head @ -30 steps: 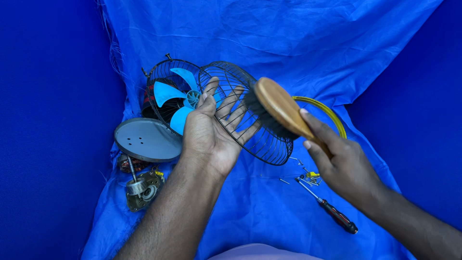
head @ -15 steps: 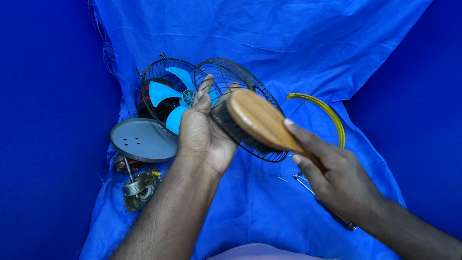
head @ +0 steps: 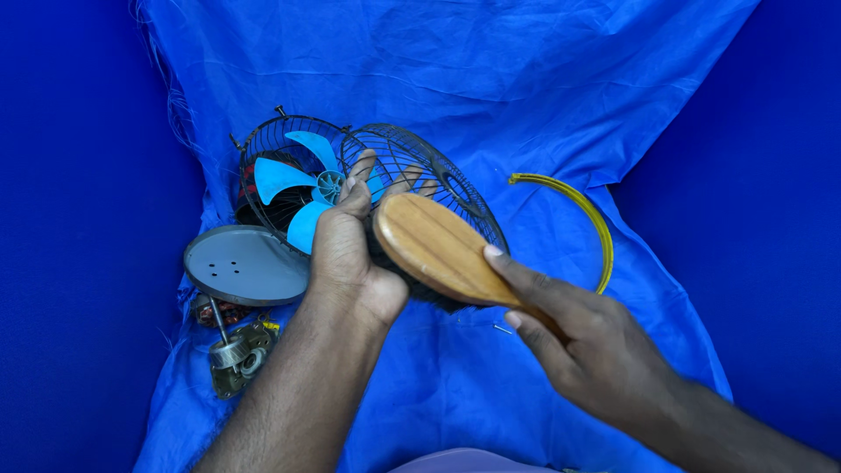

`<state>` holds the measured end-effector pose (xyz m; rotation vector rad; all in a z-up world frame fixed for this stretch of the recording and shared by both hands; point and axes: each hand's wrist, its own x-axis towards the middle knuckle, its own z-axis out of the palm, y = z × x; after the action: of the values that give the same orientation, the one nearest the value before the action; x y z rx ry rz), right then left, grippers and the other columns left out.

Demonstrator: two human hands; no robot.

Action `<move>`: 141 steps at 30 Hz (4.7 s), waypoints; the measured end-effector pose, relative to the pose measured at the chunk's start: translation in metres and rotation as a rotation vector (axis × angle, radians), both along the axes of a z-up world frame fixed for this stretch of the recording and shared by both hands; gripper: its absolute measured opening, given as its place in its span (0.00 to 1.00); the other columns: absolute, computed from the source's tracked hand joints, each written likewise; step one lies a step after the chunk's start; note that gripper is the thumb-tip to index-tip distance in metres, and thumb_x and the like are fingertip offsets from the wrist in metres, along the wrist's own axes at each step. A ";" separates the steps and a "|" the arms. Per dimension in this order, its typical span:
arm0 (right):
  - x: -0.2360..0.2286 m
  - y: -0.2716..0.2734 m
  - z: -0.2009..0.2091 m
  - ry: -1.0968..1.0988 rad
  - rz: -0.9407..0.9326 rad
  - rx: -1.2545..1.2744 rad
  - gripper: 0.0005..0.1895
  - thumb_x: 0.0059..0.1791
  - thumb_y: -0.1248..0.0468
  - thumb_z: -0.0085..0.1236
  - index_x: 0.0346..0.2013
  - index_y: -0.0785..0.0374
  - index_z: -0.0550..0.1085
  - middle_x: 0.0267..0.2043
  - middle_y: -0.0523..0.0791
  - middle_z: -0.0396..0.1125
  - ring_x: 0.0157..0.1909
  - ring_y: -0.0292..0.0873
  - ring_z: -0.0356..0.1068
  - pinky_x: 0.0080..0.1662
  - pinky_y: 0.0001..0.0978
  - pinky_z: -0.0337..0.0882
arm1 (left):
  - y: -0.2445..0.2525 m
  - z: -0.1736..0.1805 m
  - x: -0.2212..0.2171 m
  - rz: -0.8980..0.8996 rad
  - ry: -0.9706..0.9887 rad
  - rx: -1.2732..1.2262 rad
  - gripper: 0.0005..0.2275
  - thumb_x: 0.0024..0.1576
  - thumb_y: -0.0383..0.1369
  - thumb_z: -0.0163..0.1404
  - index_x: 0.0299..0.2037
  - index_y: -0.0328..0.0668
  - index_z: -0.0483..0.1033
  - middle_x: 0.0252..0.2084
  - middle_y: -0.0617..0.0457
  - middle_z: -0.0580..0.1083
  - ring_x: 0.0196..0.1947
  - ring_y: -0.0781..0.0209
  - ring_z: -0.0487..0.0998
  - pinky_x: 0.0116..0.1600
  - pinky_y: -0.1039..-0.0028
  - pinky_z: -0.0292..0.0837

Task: The person uses a wooden brush to clean the metal fan cage, then cleans a yellow plastic fan component. The person brushes the parts thoroughly and places them on a blue tarp alongside other disassembled fan parts.

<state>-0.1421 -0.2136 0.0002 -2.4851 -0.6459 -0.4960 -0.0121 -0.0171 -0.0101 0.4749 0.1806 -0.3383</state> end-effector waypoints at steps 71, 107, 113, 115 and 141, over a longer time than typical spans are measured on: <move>-0.017 -0.045 0.012 0.386 -0.274 0.062 0.31 0.54 0.55 0.57 0.72 0.41 0.62 0.33 0.48 0.70 0.32 0.38 0.69 0.37 0.32 0.73 | -0.053 0.013 -0.035 0.307 -0.026 0.148 0.20 0.67 0.37 0.34 0.68 0.51 0.66 0.66 0.49 0.70 0.65 0.51 0.72 0.68 0.48 0.66; 0.002 -0.065 0.006 0.307 -0.245 0.267 0.33 0.51 0.59 0.53 0.73 0.50 0.63 0.50 0.47 0.76 0.45 0.39 0.75 0.46 0.33 0.73 | -0.069 0.031 -0.045 0.158 0.107 0.219 0.17 0.66 0.43 0.31 0.64 0.62 0.63 0.65 0.49 0.68 0.64 0.48 0.68 0.62 0.41 0.64; -0.013 -0.064 0.000 0.277 -0.047 0.169 0.32 0.54 0.59 0.54 0.73 0.51 0.61 0.45 0.50 0.76 0.43 0.41 0.76 0.42 0.34 0.76 | -0.067 0.017 -0.041 0.227 -0.031 0.082 0.18 0.67 0.36 0.34 0.66 0.53 0.66 0.63 0.41 0.73 0.61 0.45 0.74 0.63 0.47 0.71; 0.002 -0.069 0.000 0.480 -0.354 0.075 0.31 0.54 0.56 0.56 0.72 0.39 0.60 0.34 0.46 0.74 0.32 0.42 0.73 0.37 0.34 0.77 | -0.069 0.023 -0.047 0.183 0.058 0.189 0.17 0.66 0.41 0.32 0.64 0.59 0.64 0.63 0.47 0.71 0.61 0.49 0.72 0.61 0.46 0.67; 0.042 -0.071 -0.007 0.565 -0.466 0.283 0.31 0.56 0.59 0.53 0.75 0.43 0.62 0.26 0.43 0.61 0.27 0.39 0.55 0.31 0.38 0.62 | -0.062 0.037 -0.051 0.107 0.038 0.233 0.20 0.65 0.39 0.28 0.67 0.58 0.60 0.66 0.47 0.68 0.66 0.49 0.69 0.64 0.43 0.67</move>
<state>-0.0996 -0.2850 -0.0067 -2.3279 0.2153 -0.0220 -0.0628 -0.0794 0.0272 0.6863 0.2829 -0.2225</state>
